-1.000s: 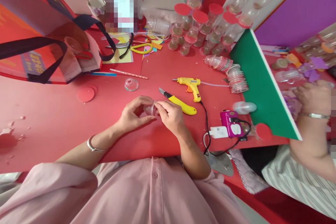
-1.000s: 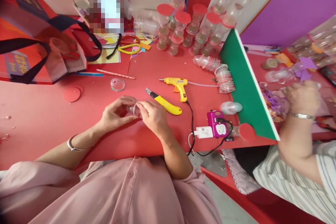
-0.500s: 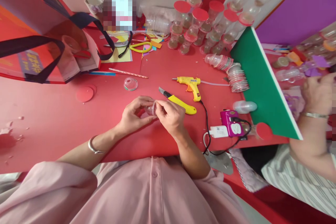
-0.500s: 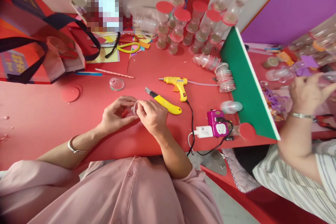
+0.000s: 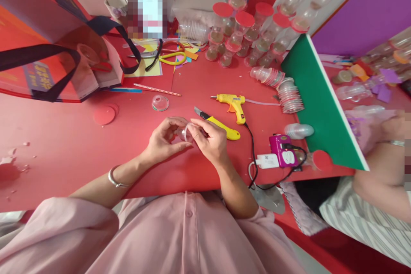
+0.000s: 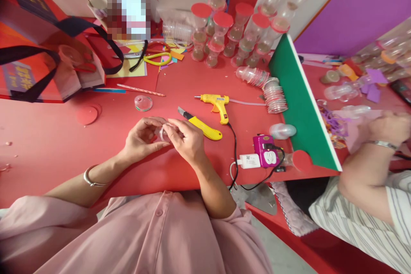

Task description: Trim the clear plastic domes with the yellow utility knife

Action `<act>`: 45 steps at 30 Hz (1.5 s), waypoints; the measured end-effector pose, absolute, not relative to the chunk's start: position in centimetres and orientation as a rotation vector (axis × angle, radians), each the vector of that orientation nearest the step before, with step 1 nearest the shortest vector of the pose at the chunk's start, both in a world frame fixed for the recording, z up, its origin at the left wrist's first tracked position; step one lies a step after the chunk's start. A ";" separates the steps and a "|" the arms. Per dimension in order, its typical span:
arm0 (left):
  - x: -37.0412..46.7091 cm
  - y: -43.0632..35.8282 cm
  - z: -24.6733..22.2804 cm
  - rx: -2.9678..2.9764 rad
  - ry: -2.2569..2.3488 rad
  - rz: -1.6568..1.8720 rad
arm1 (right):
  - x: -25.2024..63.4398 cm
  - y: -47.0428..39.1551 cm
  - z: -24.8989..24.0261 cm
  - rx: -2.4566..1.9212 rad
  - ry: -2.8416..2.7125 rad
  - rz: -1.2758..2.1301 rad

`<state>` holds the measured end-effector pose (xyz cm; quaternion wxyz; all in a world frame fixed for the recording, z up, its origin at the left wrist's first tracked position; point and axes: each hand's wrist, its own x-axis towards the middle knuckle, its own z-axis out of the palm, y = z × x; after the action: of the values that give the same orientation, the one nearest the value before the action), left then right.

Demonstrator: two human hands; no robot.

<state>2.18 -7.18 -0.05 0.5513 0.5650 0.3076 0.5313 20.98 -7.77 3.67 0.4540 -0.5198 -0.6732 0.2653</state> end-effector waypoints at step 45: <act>2.1 -6.0 -0.4 1.251 1.056 1.504 | 35.4 -25.2 12.9 -1.704 -2.325 0.932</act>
<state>2.11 -5.97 -0.40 0.4433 0.5045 0.4259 0.6063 35.36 -25.19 12.85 0.0564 -0.5616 -0.7663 0.3071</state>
